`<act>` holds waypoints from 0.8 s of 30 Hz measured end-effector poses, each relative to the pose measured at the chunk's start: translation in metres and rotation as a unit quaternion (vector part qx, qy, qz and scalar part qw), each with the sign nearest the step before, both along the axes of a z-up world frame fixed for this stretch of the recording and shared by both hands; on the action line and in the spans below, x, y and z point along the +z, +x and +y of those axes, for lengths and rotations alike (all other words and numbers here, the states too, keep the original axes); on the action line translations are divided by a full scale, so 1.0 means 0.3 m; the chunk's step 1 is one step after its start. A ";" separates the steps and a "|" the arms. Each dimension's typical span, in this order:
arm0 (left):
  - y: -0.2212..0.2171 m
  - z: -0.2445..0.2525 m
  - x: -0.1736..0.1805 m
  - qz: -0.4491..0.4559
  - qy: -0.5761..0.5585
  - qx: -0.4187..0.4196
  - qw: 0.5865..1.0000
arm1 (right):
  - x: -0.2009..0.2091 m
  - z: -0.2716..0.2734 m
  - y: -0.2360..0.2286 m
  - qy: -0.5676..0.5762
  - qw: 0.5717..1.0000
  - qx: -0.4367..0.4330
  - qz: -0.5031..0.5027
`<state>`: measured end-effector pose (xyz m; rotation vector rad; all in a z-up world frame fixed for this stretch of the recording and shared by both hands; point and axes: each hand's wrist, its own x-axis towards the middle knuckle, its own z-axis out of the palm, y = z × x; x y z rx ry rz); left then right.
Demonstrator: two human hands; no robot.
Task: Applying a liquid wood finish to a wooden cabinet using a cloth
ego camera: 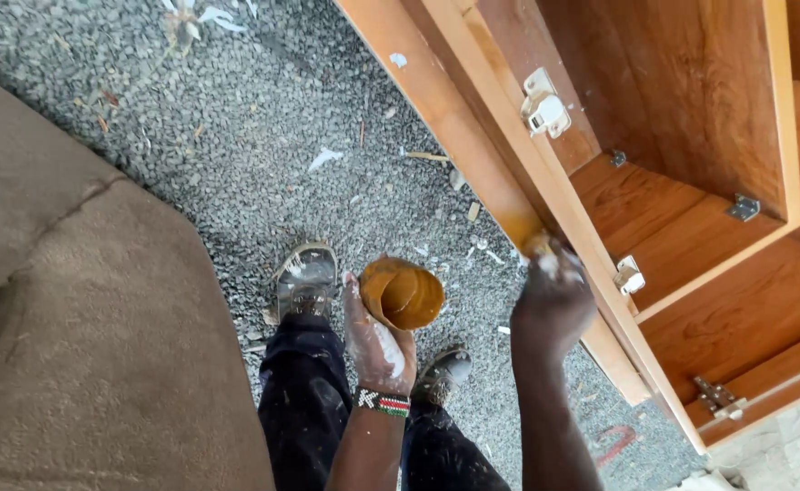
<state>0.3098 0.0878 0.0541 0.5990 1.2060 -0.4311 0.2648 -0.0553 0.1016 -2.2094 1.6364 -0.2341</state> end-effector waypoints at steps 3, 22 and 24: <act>0.077 0.039 0.005 0.100 -0.016 -0.047 0.994 | -0.073 0.014 0.118 0.053 0.975 -0.177 -0.123; 0.400 0.040 -0.036 0.083 -0.015 0.019 0.996 | -0.080 0.124 0.637 0.164 0.969 -0.170 -0.070; 0.385 0.045 -0.035 0.088 -0.013 0.022 0.996 | -0.180 0.119 0.748 0.109 0.989 -0.033 -0.098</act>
